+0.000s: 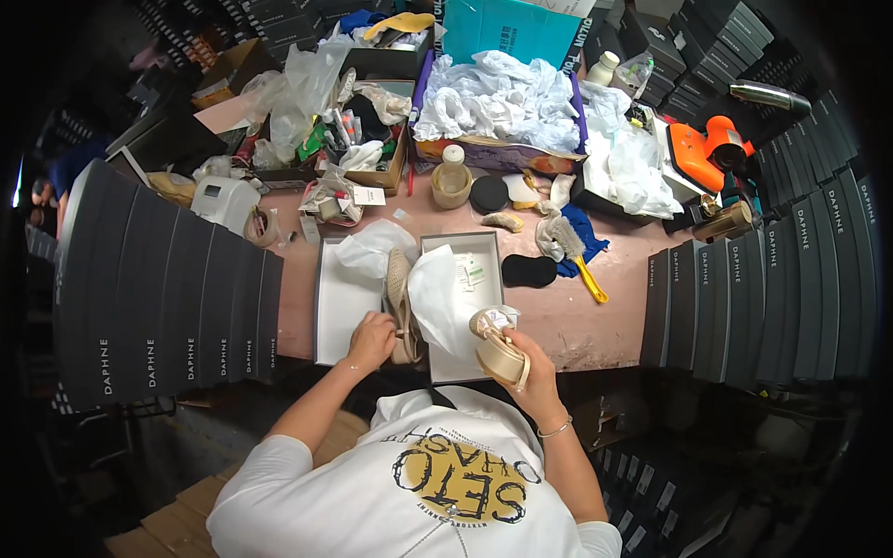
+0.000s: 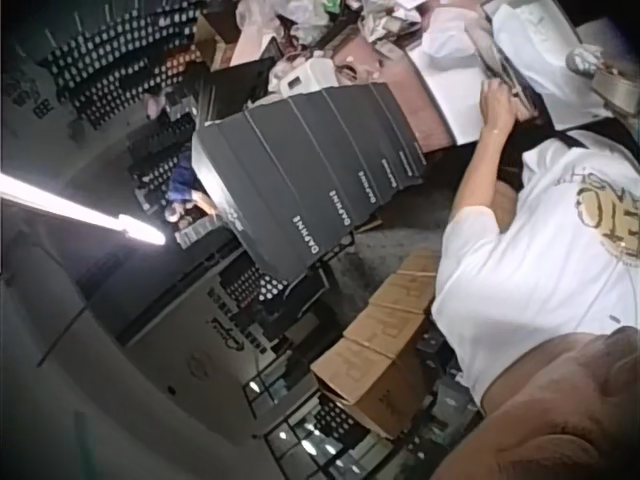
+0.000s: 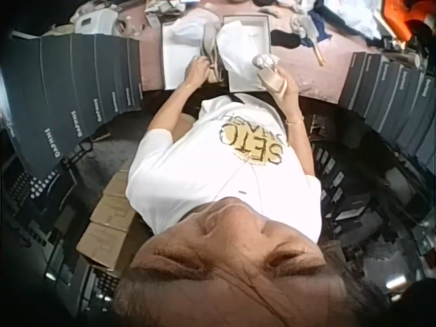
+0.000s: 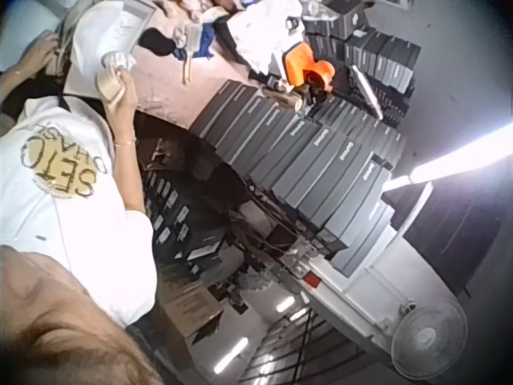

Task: Inspecting, cleaning, and packaging shoes into boxes in a factory setting.

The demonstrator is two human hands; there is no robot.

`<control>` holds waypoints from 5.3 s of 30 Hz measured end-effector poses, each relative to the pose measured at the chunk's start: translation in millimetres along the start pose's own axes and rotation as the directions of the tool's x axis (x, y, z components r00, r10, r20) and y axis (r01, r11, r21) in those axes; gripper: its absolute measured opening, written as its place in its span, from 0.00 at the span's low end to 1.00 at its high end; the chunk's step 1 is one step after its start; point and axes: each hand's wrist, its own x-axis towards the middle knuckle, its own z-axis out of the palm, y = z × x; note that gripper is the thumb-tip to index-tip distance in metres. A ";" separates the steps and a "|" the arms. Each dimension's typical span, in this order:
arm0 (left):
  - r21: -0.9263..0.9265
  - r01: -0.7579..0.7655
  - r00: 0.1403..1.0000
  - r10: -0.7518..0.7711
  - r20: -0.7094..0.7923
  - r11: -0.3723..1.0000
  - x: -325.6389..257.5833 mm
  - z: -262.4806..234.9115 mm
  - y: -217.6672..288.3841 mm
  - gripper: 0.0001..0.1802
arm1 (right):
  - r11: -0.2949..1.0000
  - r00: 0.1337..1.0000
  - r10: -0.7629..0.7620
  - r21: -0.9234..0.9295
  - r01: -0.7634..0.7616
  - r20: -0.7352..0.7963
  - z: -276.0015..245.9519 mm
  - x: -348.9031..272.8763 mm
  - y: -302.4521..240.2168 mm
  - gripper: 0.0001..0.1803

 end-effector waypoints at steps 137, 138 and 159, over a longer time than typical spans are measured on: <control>-0.758 0.647 0.709 -0.299 0.638 -0.082 19.3 -54.0 204.6 0.26 | 0.957 0.997 -0.067 -0.284 0.058 -0.022 -98.4 221.4 217.7 0.09; -0.768 0.638 0.708 -0.346 0.615 -0.060 20.8 -56.1 209.1 0.26 | 0.953 0.991 -0.072 -0.286 0.101 0.110 -99.5 234.9 221.0 0.08; -0.912 0.323 0.859 -0.325 0.395 -0.254 41.0 -38.0 227.2 0.41 | 0.790 0.985 0.082 0.593 -0.156 0.150 -119.5 237.8 149.9 0.07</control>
